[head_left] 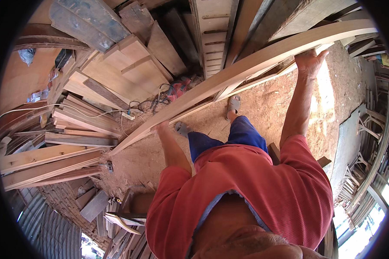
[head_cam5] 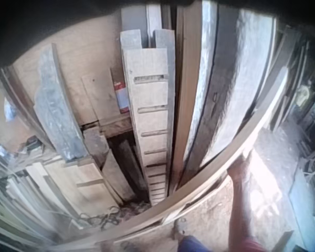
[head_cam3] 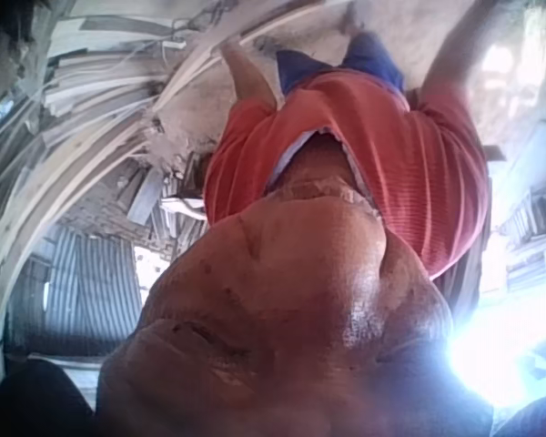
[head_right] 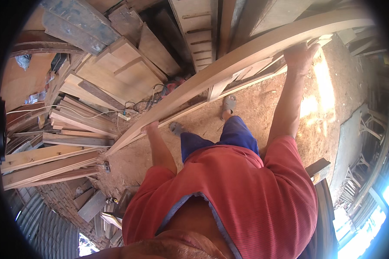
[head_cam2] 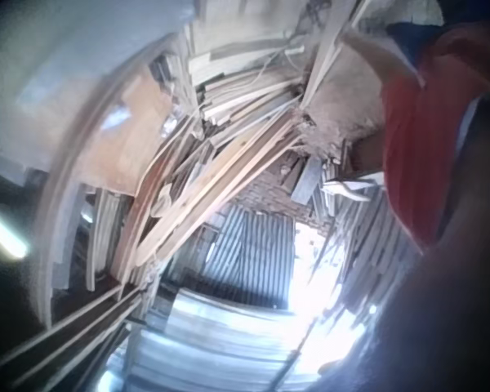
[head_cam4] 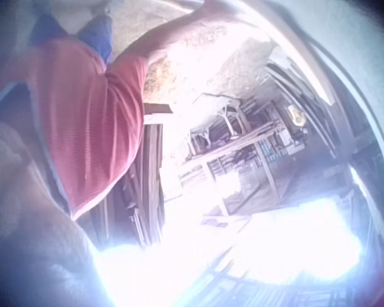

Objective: The person handles wooden planks and a metal tool in a cluttered workshop. They pick up a plank, use a metal tool to scrape or mark it, and then place it back among other pieces of wood.

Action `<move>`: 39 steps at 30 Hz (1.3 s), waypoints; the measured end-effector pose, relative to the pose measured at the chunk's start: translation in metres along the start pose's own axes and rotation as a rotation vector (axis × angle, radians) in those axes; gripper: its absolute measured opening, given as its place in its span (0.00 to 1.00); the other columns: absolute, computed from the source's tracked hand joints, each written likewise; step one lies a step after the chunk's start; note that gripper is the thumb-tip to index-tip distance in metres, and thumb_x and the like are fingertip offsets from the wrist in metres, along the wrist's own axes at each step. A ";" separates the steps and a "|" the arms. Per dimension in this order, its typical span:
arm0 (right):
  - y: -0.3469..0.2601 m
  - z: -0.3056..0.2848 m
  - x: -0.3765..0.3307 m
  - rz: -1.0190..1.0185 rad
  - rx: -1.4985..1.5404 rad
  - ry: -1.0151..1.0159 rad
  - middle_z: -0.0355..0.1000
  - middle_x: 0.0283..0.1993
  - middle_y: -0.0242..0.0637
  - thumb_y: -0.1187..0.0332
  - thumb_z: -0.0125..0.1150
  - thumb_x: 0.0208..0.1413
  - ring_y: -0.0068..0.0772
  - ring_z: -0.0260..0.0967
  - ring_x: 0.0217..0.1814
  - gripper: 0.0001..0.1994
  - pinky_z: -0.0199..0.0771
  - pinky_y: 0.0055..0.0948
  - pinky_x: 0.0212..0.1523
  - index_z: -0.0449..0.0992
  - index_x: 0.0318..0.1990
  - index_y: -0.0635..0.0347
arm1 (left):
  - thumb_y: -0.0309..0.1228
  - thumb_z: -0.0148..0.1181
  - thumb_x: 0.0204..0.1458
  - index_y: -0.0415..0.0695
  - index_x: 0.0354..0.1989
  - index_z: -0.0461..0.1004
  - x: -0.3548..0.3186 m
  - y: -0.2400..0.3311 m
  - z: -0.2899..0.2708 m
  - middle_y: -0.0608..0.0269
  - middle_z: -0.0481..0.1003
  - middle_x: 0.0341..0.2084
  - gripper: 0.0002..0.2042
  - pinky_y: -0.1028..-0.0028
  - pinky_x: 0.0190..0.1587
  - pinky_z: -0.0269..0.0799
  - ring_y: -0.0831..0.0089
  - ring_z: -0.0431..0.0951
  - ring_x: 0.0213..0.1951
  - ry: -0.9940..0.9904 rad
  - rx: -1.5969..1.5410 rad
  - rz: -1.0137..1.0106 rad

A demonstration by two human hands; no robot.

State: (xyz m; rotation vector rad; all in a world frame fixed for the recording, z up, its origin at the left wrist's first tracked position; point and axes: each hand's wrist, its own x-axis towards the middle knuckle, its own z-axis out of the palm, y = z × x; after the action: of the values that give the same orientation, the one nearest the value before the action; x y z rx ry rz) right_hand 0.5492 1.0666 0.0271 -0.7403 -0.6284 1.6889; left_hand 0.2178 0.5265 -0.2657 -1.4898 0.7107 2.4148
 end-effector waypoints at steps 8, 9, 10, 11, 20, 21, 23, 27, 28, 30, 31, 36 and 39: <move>-0.045 -0.045 0.070 -0.004 -0.079 0.063 0.46 0.75 0.51 0.41 0.38 0.69 0.49 0.46 0.76 0.40 0.46 0.46 0.75 0.44 0.72 0.69 | 0.54 0.37 0.62 0.54 0.63 0.70 -0.022 0.041 0.017 0.64 0.71 0.62 0.28 0.59 0.67 0.60 0.64 0.68 0.65 0.027 0.021 0.077; -0.044 -0.041 0.065 -0.034 -0.070 0.045 0.50 0.73 0.49 0.43 0.45 0.66 0.47 0.50 0.74 0.39 0.50 0.48 0.73 0.48 0.71 0.67 | 0.54 0.37 0.62 0.54 0.63 0.70 -0.024 0.046 0.015 0.65 0.71 0.62 0.28 0.60 0.67 0.61 0.65 0.68 0.65 0.026 0.019 0.095; -0.043 -0.017 0.058 -0.074 -0.050 0.010 0.55 0.71 0.47 0.44 0.51 0.64 0.46 0.54 0.71 0.38 0.54 0.50 0.71 0.52 0.70 0.66 | 0.54 0.37 0.62 0.55 0.63 0.70 -0.021 0.051 0.015 0.65 0.71 0.62 0.27 0.61 0.67 0.61 0.65 0.68 0.65 0.010 0.018 0.106; -0.041 -0.008 0.047 -0.097 -0.034 -0.005 0.59 0.69 0.45 0.45 0.58 0.62 0.44 0.58 0.69 0.37 0.58 0.52 0.69 0.56 0.68 0.64 | 0.54 0.37 0.62 0.52 0.62 0.70 -0.011 0.065 0.008 0.63 0.71 0.62 0.28 0.56 0.68 0.60 0.62 0.68 0.65 -0.001 0.063 0.142; 0.001 -0.028 0.029 -0.074 -0.148 0.128 0.53 0.73 0.44 0.43 0.29 0.70 0.45 0.51 0.73 0.33 0.54 0.41 0.71 0.54 0.71 0.59 | 0.51 0.41 0.58 0.48 0.54 0.74 -0.064 0.071 0.031 0.56 0.75 0.54 0.26 0.43 0.63 0.65 0.54 0.73 0.58 -0.057 0.091 0.222; 0.007 -0.023 0.026 -0.064 -0.147 0.139 0.52 0.73 0.45 0.43 0.29 0.70 0.46 0.51 0.73 0.33 0.54 0.42 0.71 0.54 0.71 0.59 | 0.51 0.41 0.57 0.47 0.53 0.74 -0.065 0.074 0.035 0.55 0.75 0.53 0.26 0.43 0.62 0.66 0.54 0.73 0.58 -0.081 0.090 0.252; 0.019 -0.017 0.022 -0.047 -0.146 0.163 0.52 0.73 0.46 0.42 0.28 0.70 0.47 0.51 0.74 0.34 0.53 0.44 0.71 0.54 0.71 0.59 | 0.51 0.40 0.58 0.48 0.54 0.74 -0.068 0.084 0.039 0.57 0.75 0.55 0.26 0.45 0.63 0.65 0.55 0.73 0.58 -0.103 0.077 0.292; 0.028 -0.033 0.017 -0.010 -0.097 0.147 0.49 0.75 0.47 0.42 0.27 0.69 0.50 0.48 0.75 0.35 0.51 0.48 0.72 0.52 0.72 0.60 | 0.51 0.38 0.60 0.49 0.58 0.73 -0.085 0.079 0.063 0.62 0.73 0.59 0.27 0.51 0.66 0.63 0.60 0.71 0.61 -0.123 0.062 0.294; 0.027 -0.033 0.016 0.007 -0.088 0.157 0.48 0.75 0.47 0.43 0.29 0.70 0.50 0.48 0.75 0.34 0.51 0.48 0.72 0.51 0.72 0.60 | 0.51 0.38 0.60 0.48 0.58 0.73 -0.085 0.077 0.067 0.62 0.73 0.59 0.27 0.52 0.66 0.63 0.60 0.71 0.61 -0.133 0.064 0.296; 0.021 -0.034 0.013 -0.004 -0.086 0.153 0.48 0.75 0.48 0.43 0.30 0.69 0.50 0.48 0.75 0.34 0.51 0.48 0.72 0.51 0.72 0.60 | 0.51 0.38 0.61 0.48 0.59 0.72 -0.073 0.069 0.068 0.63 0.73 0.59 0.27 0.53 0.66 0.63 0.60 0.71 0.61 -0.072 0.052 0.311; 0.016 -0.029 0.011 -0.012 -0.082 0.146 0.48 0.75 0.48 0.43 0.31 0.69 0.50 0.48 0.75 0.34 0.51 0.47 0.72 0.51 0.72 0.60 | 0.50 0.38 0.61 0.49 0.59 0.72 -0.062 0.065 0.066 0.63 0.73 0.59 0.27 0.54 0.67 0.63 0.61 0.71 0.62 -0.045 0.043 0.318; -0.018 0.004 0.008 -0.021 -0.064 0.096 0.49 0.74 0.48 0.45 0.35 0.69 0.48 0.49 0.75 0.34 0.52 0.46 0.72 0.51 0.72 0.61 | 0.52 0.40 0.59 0.49 0.55 0.73 0.010 0.059 0.000 0.56 0.73 0.58 0.26 0.42 0.63 0.65 0.51 0.72 0.59 -0.107 0.010 0.164; -0.034 -0.002 0.012 -0.069 -0.035 0.109 0.69 0.60 0.40 0.42 0.49 0.65 0.43 0.65 0.62 0.30 0.65 0.48 0.65 0.68 0.61 0.58 | 0.54 0.39 0.59 0.50 0.59 0.70 -0.008 0.016 -0.017 0.57 0.69 0.62 0.28 0.40 0.64 0.61 0.51 0.69 0.62 0.034 0.000 0.067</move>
State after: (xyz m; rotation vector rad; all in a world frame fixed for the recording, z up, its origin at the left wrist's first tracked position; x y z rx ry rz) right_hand 0.5704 1.0865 0.0487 -0.8204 -0.6016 1.5669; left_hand 0.2282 0.5043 -0.2601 -1.5335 0.7798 2.4430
